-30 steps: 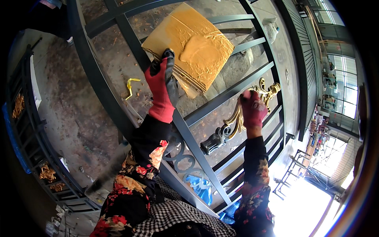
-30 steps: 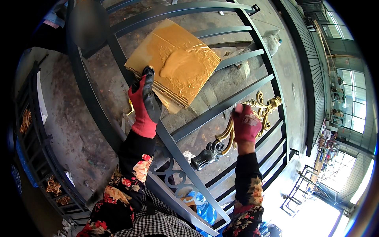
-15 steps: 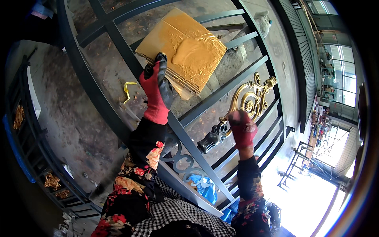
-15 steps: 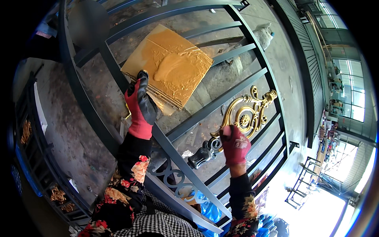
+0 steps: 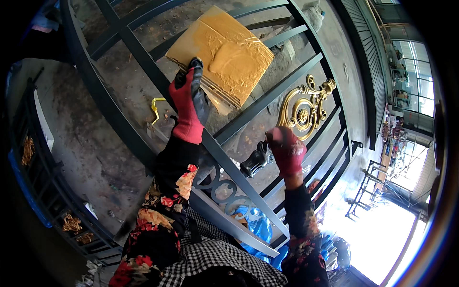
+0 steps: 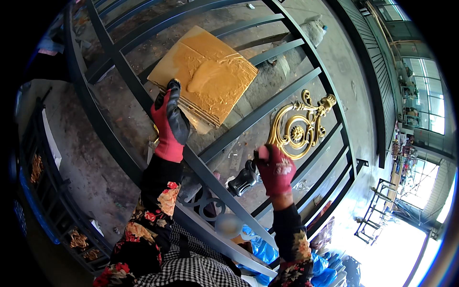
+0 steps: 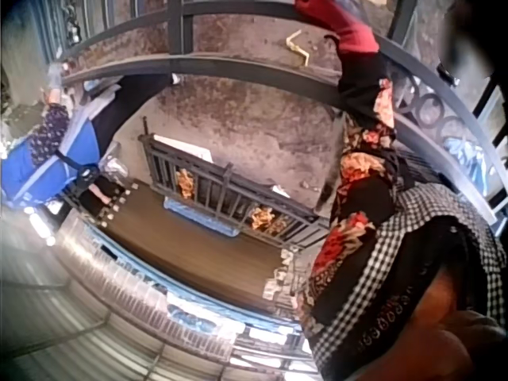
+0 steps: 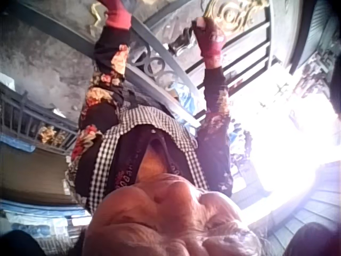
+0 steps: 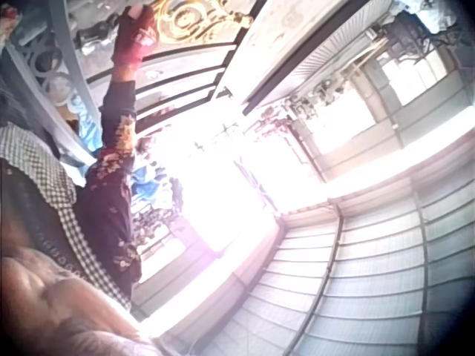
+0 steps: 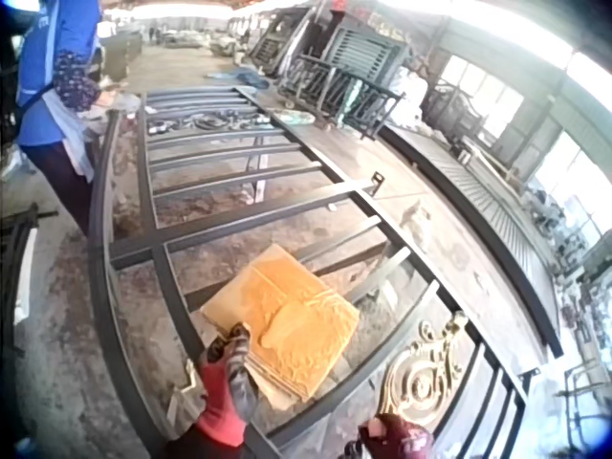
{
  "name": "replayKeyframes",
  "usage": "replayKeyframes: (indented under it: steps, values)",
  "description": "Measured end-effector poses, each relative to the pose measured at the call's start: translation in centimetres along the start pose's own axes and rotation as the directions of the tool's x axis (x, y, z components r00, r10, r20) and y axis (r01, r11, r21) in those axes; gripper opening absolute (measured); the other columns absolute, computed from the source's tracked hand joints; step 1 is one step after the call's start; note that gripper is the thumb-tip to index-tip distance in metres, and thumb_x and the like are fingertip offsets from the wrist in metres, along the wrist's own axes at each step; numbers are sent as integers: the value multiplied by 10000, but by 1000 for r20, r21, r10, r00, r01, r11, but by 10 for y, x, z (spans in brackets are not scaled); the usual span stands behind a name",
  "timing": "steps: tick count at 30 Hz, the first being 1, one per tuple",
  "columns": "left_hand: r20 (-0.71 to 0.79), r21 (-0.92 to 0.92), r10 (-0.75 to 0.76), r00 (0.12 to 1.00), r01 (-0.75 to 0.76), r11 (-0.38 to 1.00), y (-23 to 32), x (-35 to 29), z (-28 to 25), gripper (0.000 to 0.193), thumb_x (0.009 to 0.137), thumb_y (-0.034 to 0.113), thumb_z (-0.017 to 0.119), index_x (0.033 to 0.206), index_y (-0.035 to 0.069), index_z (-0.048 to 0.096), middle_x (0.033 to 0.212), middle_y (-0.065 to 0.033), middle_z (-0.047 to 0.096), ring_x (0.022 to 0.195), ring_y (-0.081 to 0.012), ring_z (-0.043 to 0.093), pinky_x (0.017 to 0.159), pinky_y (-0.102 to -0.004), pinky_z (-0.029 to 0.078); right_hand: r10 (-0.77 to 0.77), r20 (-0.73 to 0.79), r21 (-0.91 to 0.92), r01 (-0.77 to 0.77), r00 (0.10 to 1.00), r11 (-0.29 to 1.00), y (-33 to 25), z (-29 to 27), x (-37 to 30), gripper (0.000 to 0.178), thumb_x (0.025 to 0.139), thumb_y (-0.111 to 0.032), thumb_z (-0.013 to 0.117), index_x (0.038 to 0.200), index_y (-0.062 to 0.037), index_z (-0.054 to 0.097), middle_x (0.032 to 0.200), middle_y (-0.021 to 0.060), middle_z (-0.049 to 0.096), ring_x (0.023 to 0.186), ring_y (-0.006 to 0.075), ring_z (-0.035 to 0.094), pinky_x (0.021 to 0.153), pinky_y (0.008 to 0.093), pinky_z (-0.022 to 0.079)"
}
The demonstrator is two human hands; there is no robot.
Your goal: The person applies gold leaf to an ornate metal gate using a brush and a gold leaf pad. They carefully press and smooth the leaf onto the decorative scrollwork and bars of the gate.
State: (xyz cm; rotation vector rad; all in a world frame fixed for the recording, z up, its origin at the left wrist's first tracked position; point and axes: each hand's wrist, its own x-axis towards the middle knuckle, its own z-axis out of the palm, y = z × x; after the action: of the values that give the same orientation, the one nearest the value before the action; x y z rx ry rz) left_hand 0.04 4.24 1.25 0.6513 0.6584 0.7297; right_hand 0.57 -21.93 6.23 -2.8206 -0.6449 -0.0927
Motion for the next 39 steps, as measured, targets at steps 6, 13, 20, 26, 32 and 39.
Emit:
replayKeyframes:
  steps: [6,13,20,26,32,39]
  values:
    - [67,47,36,997,-39,998,2,3,-6,285,894,137,654,1110,-47,637,1083,-76,657,977,-130,604,882,-266,451,-104,97,-115,115,990,987,-17,0,-5,207,785,-291,705,896,-135,627,719,90,640,662,315,628,588,402,482]
    - [47,-2,-17,999,17,1000,1,0,-5,274,894,138,650,1102,-41,644,1057,-60,659,950,-122,604,860,-260,452,211,12,3,-211,977,977,17,-17,-33,319,749,-325,771,971,-129,653,780,117,683,704,311,674,621,386,528]
    - [58,41,-18,998,16,999,1,-3,-1,274,899,136,644,1100,-50,641,1057,-67,660,965,-129,606,868,-258,453,135,-114,-13,-138,984,990,16,-2,-30,308,755,-291,767,962,-101,642,807,130,678,735,318,668,640,381,521]
    - [103,69,-4,995,-3,998,-1,-3,-4,247,901,117,636,1088,-45,648,1068,-76,664,978,-129,618,892,-256,458,219,-87,87,-212,972,974,-2,3,-63,311,732,-303,786,951,-126,652,777,114,681,712,313,671,625,376,528]
    - [159,71,-30,987,19,997,-5,-2,0,249,898,119,643,1090,-40,650,1058,-69,668,952,-123,623,884,-254,459,241,-166,-15,-247,956,969,5,2,-30,272,758,-302,762,935,-126,656,741,94,678,680,303,663,617,379,523]
    - [222,153,-19,975,-15,988,-6,-7,1,246,901,129,644,1076,-44,657,1046,-68,672,939,-127,621,866,-255,455,140,-164,-70,-153,976,986,-2,10,-30,284,757,-315,750,936,-123,643,750,116,666,676,330,645,602,403,505]
